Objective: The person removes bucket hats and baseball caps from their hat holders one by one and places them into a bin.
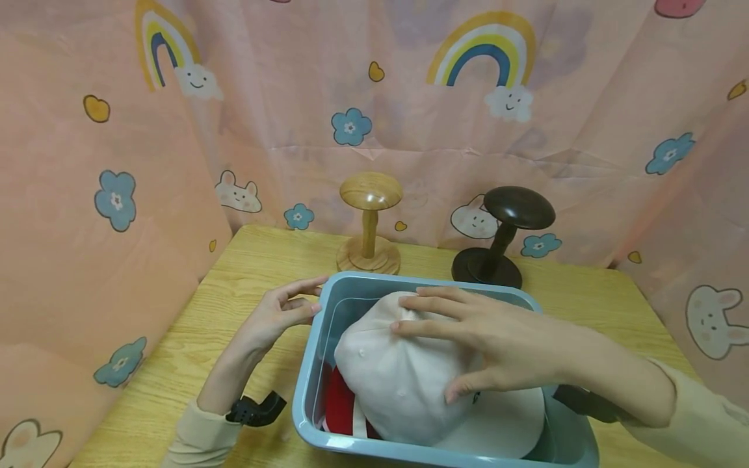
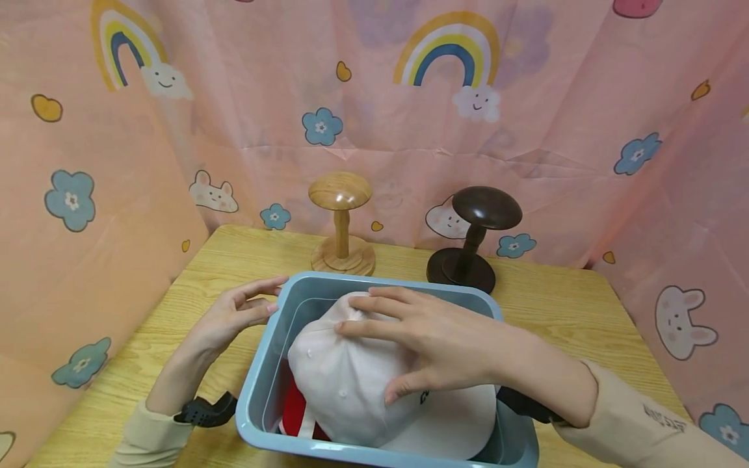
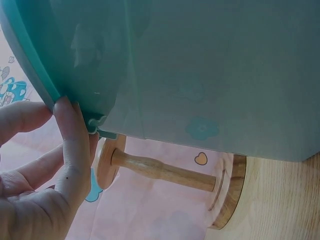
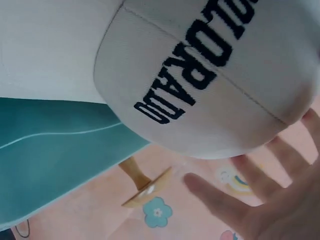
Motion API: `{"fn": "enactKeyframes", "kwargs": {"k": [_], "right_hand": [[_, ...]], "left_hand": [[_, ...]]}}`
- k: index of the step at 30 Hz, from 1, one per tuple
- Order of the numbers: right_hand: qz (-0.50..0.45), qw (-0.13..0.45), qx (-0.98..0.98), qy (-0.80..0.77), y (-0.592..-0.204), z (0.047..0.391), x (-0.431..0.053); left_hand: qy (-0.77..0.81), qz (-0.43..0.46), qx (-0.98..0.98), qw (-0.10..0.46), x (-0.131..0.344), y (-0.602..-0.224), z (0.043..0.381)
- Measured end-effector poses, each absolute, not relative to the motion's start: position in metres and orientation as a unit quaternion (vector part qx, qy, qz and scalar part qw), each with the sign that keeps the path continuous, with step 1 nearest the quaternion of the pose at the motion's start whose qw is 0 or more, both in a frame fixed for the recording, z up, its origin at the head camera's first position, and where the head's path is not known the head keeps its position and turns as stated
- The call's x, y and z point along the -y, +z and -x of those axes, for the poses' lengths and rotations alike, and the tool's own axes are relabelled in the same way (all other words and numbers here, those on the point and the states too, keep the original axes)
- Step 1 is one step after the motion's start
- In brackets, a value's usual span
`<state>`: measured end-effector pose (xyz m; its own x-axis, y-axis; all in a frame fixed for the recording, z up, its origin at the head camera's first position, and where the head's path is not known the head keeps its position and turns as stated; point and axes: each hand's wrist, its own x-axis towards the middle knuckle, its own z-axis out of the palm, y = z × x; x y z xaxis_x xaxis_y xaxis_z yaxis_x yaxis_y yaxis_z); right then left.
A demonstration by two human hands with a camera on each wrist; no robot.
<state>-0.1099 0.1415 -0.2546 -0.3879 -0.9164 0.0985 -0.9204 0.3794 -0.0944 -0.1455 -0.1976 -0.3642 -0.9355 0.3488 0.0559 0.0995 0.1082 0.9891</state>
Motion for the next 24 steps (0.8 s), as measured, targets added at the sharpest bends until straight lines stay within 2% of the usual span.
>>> {"fn": "enactKeyframes", "kwargs": {"k": [6, 9, 24], "right_hand": [[-0.489, -0.084, 0.864, 0.091, -0.262, 0.108, -0.143], [-0.471, -0.116, 0.868, 0.103, -0.268, 0.108, -0.142], [-0.473, -0.187, 0.854, 0.110, -0.290, 0.117, -0.129]], "left_hand": [[0.652, -0.153, -0.736, 0.097, 0.198, -0.365, 0.146], [0.653, -0.154, -0.735, 0.099, 0.198, -0.365, 0.146], [0.652, -0.150, -0.737, 0.097, 0.198, -0.364, 0.145]]}}
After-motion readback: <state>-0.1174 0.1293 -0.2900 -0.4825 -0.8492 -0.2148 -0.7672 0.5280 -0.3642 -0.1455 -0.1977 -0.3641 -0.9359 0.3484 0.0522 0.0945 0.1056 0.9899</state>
